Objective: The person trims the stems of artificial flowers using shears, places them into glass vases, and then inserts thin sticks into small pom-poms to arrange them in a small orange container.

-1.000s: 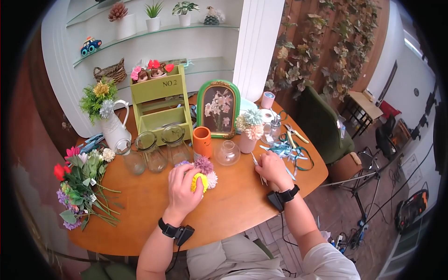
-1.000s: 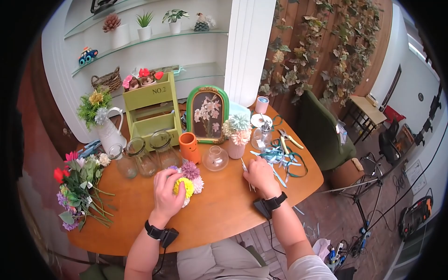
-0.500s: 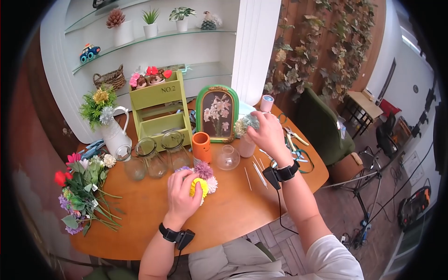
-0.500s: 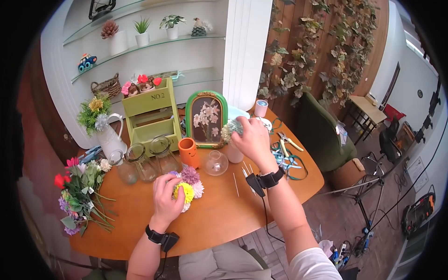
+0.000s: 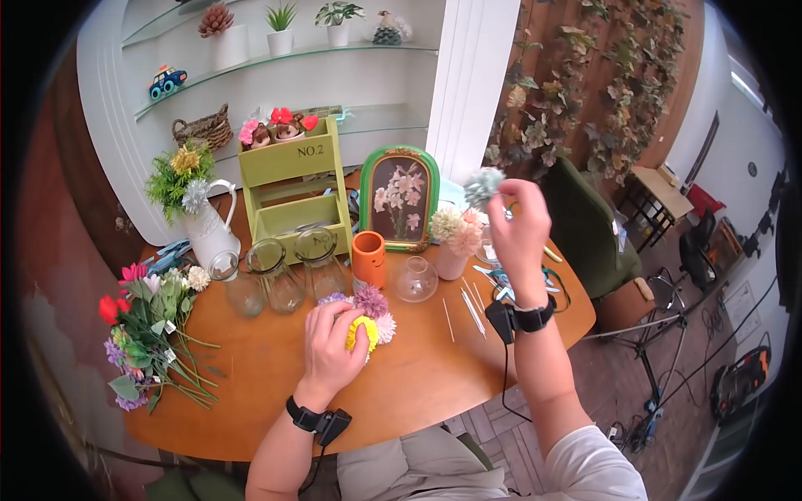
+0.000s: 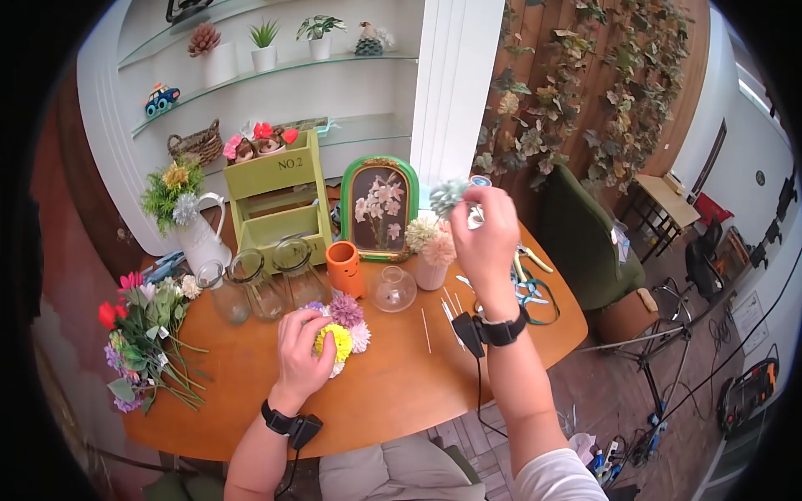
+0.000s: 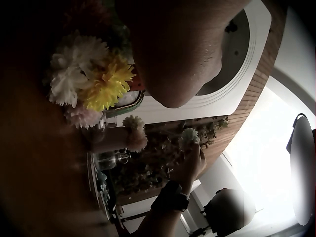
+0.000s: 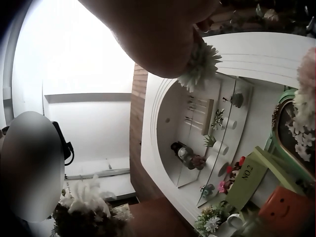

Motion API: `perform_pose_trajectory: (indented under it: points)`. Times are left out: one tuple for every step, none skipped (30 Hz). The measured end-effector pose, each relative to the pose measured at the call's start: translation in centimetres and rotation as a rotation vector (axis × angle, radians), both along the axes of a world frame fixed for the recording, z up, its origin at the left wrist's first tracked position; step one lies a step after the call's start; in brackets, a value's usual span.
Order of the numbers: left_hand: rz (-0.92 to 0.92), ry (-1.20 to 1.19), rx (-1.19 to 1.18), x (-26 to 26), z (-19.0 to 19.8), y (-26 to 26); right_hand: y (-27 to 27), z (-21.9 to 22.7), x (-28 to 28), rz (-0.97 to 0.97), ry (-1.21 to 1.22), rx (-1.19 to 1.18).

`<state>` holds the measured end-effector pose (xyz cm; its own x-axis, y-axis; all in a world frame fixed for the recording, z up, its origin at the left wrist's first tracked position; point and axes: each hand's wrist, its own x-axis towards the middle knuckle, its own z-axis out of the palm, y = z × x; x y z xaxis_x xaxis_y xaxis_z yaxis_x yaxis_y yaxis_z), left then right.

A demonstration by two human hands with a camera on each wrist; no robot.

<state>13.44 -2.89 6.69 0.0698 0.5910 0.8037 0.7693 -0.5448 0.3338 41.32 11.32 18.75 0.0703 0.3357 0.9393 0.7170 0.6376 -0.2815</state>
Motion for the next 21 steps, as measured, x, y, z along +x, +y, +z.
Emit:
perform_pose_trajectory:
  points:
    - [-0.001,0.003,0.003,0.0,0.1,0.0,-0.8,0.4,-0.1,0.058,0.098,0.043]
    - [-0.001,0.004,0.006,0.1,0.1,-0.1,-2.0,0.6,-0.2,0.111,0.163,0.041]
    - [-0.018,0.005,-0.001,0.2,0.2,-0.2,-2.5,0.0,-0.3,0.211,0.238,0.014]
    - [-0.034,0.008,-0.008,0.3,0.2,-0.3,-3.1,-0.8,-0.5,0.311,0.315,-0.013]
    - [-0.048,0.012,-0.017,0.3,0.2,-0.4,-4.3,-1.6,-1.7,0.600,0.540,-0.191]
    - [-0.061,0.016,-0.016,0.4,0.2,-0.5,-5.2,-2.6,-2.5,0.695,0.619,-0.374]
    - [-0.075,0.024,-0.017,0.6,0.2,-0.6,-4.6,-4.8,-3.1,0.847,0.658,-0.547]
    - [-0.092,0.034,-0.019,0.7,0.2,-0.7,-4.6,-6.3,-4.0,0.970,0.721,-0.738]
    - [-0.093,-0.005,-0.011,0.9,0.0,-0.7,-4.6,-7.8,-5.0,1.110,0.777,-0.938]
    - [-0.093,-0.043,-0.001,1.1,-0.5,-0.5,-4.7,-9.2,-5.9,1.223,0.819,-1.118]
    - [-0.092,-0.084,0.011,1.0,-0.7,-0.4,-5.0,-10.3,-6.7,1.301,0.840,-1.257]
    - [-0.091,-0.062,0.017,0.9,-0.5,-0.3,-5.3,-11.2,-7.3,1.345,0.847,-1.350]
    - [-0.092,-0.043,0.019,0.7,-0.3,-0.2,-5.8,-11.7,-7.8,1.374,0.868,-1.403]
    - [-0.097,-0.026,0.017,0.7,-0.2,-0.2,-6.3,-12.2,-8.1,1.396,0.894,-1.458]
    - [-0.087,-0.048,-0.006,0.9,-0.3,-0.4,-6.4,-12.7,-8.1,1.442,0.854,-1.498]
    - [-0.087,-0.063,-0.012,1.0,-0.4,-0.5,-6.4,-13.2,-8.0,1.484,0.813,-1.535]
    - [-0.089,-0.077,-0.013,1.1,-0.4,-0.4,-6.4,-13.5,-7.9,1.526,0.767,-1.566]
    - [-0.091,-0.091,-0.012,1.1,-0.4,-0.3,-6.3,-13.5,-7.7,1.502,0.730,-1.561]
    - [-0.098,-0.115,-0.030,1.2,-0.4,-0.3,-6.3,-13.3,-7.7,1.478,0.693,-1.556]
    - [-0.104,-0.139,-0.048,1.2,-0.4,-0.4,-6.4,-13.0,-7.6,1.454,0.656,-1.552]
    - [-0.109,-0.163,-0.066,1.2,-0.4,-0.5,-6.6,-12.7,-7.6,1.366,0.580,-1.478]
